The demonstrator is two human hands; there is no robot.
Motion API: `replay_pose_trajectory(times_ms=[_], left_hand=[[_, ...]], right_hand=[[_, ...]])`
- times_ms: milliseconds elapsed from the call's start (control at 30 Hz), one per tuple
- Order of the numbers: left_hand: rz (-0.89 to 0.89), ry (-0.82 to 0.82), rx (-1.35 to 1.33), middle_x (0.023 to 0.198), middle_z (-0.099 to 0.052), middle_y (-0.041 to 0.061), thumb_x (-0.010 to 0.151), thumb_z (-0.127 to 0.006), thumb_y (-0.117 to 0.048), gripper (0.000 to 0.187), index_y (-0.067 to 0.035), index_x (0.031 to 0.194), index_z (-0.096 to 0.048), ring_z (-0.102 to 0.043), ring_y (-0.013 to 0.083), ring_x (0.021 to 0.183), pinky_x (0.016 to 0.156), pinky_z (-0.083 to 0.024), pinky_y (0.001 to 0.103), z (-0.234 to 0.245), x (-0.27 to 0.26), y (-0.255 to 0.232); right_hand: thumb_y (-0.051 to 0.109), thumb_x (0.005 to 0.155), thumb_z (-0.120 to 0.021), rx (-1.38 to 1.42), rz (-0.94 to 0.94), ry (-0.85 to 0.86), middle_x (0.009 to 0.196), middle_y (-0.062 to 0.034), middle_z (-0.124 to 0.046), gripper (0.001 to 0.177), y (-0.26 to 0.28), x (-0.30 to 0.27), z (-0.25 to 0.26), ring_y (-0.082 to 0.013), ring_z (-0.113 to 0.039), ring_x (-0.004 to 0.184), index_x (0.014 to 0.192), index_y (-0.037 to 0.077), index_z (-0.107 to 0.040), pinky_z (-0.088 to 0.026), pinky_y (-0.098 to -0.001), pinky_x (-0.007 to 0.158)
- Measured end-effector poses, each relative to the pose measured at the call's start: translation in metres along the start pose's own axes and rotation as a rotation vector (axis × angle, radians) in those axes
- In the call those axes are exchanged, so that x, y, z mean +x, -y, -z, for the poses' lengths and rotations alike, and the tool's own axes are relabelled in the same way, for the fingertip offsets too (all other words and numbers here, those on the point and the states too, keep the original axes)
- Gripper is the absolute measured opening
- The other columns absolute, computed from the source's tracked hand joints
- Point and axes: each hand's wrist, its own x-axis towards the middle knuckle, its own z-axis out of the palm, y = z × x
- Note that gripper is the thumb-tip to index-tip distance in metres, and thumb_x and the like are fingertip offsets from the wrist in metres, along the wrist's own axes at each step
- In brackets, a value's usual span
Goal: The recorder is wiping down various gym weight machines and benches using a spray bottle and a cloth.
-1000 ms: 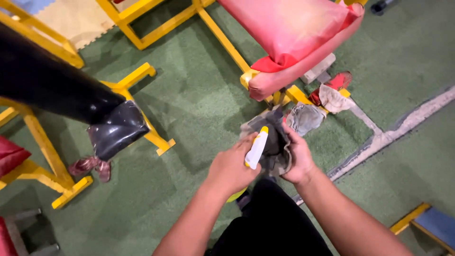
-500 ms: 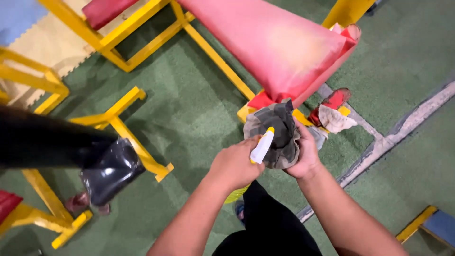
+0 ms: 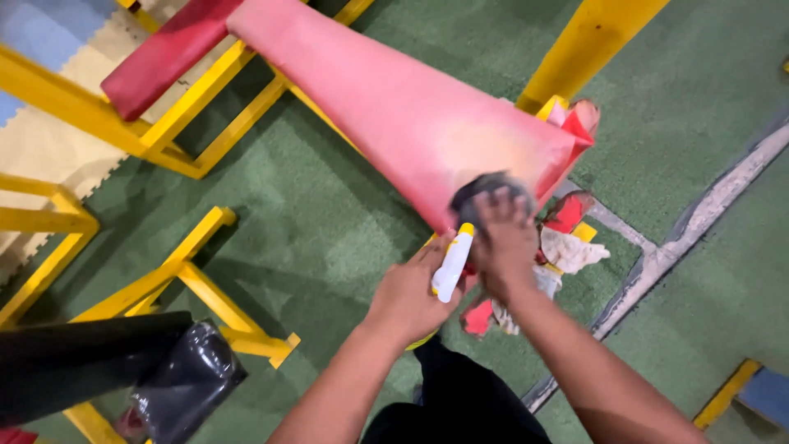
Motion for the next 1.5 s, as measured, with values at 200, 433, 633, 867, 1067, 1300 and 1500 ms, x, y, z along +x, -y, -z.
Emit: replay_pose_trajectory(times_ms=[200,433,633,867,1067,1300,1500], left_hand=[[0.062,-0.005,0.055,0.158,-0.049,-0.003,0.078,-0.057,-0.039,0.082,-0.018,0.156,-0.042,-0.059,0.0305,0.131,0.105,-0.049,0.051,0.013,0.025,0.02],[0.094,-0.004,0.092,0.151,-0.056,0.001,0.079,-0.057,-0.04,0.082,-0.02,0.157,-0.041,-0.063,0.0307,0.127,0.103,-0.05,0.054,0.02,0.041,0.027],[0.117,0.016,0.024,0.157,-0.051,0.003,0.079,-0.058,-0.039,0.079,-0.015,0.154,-0.047,-0.056,0.0314,0.135,0.109,-0.048,0.051,0.044,0.047,0.032],[0.076,0.077,0.082,0.157,-0.051,0.006,0.078,-0.061,-0.041,0.08,-0.014,0.153,-0.049,-0.052,0.0292,0.14,0.112,-0.045,0.049,0.06,0.105,0.072],[0.043,0.223,0.091,0.16,-0.047,0.005,0.08,-0.059,-0.042,0.085,-0.014,0.157,-0.041,-0.051,0.0306,0.141,0.112,-0.045,0.052,0.1,0.151,0.101],[0.007,0.351,0.246,0.161,-0.045,0.007,0.084,-0.057,-0.043,0.085,-0.013,0.16,-0.036,-0.049,0.0312,0.143,0.109,-0.044,0.058,0.176,0.178,0.124],[-0.039,0.418,0.332,0.163,-0.043,0.007,0.086,-0.056,-0.041,0.081,-0.012,0.158,-0.037,-0.049,0.0331,0.143,0.107,-0.043,0.061,0.214,0.191,0.152]], right_hand=[[0.042,0.098,-0.051,-0.343,0.019,0.139,0.173,0.0039,-0.021,0.06,0.003,0.03,-0.023,-0.039,-0.012,0.158,0.157,0.044,-0.039,-0.014,-0.0671,0.123],[0.065,0.102,-0.037,-0.486,-0.157,0.257,0.174,0.0027,-0.016,0.061,-0.02,0.137,0.001,-0.0397,-0.008,0.158,0.16,0.047,-0.032,-0.012,-0.0706,0.121],[0.068,0.101,-0.033,-0.49,-0.273,0.307,0.175,0.005,-0.007,0.065,-0.034,0.154,-0.012,-0.0375,0.003,0.159,0.162,0.049,-0.023,-0.001,-0.0703,0.122],[0.053,0.102,-0.045,-0.394,-0.173,0.315,0.175,0.0001,-0.011,0.063,0.026,0.083,-0.001,-0.0425,-0.003,0.158,0.161,0.04,-0.029,-0.012,-0.0687,0.123],[0.058,0.102,-0.041,-0.411,-0.302,0.325,0.175,0.0052,-0.006,0.06,0.047,0.104,-0.027,-0.0389,0.003,0.159,0.16,0.046,-0.03,-0.004,-0.0671,0.124],[0.063,0.101,-0.04,-0.542,-0.352,0.146,0.173,0.0014,-0.024,0.057,0.06,0.164,-0.062,-0.0424,-0.011,0.159,0.156,0.048,-0.04,-0.011,-0.0729,0.121],[0.065,0.101,-0.038,-0.501,-0.453,0.073,0.174,0.0032,-0.02,0.058,0.068,0.175,-0.075,-0.0406,-0.006,0.16,0.157,0.048,-0.036,-0.006,-0.0722,0.123]])
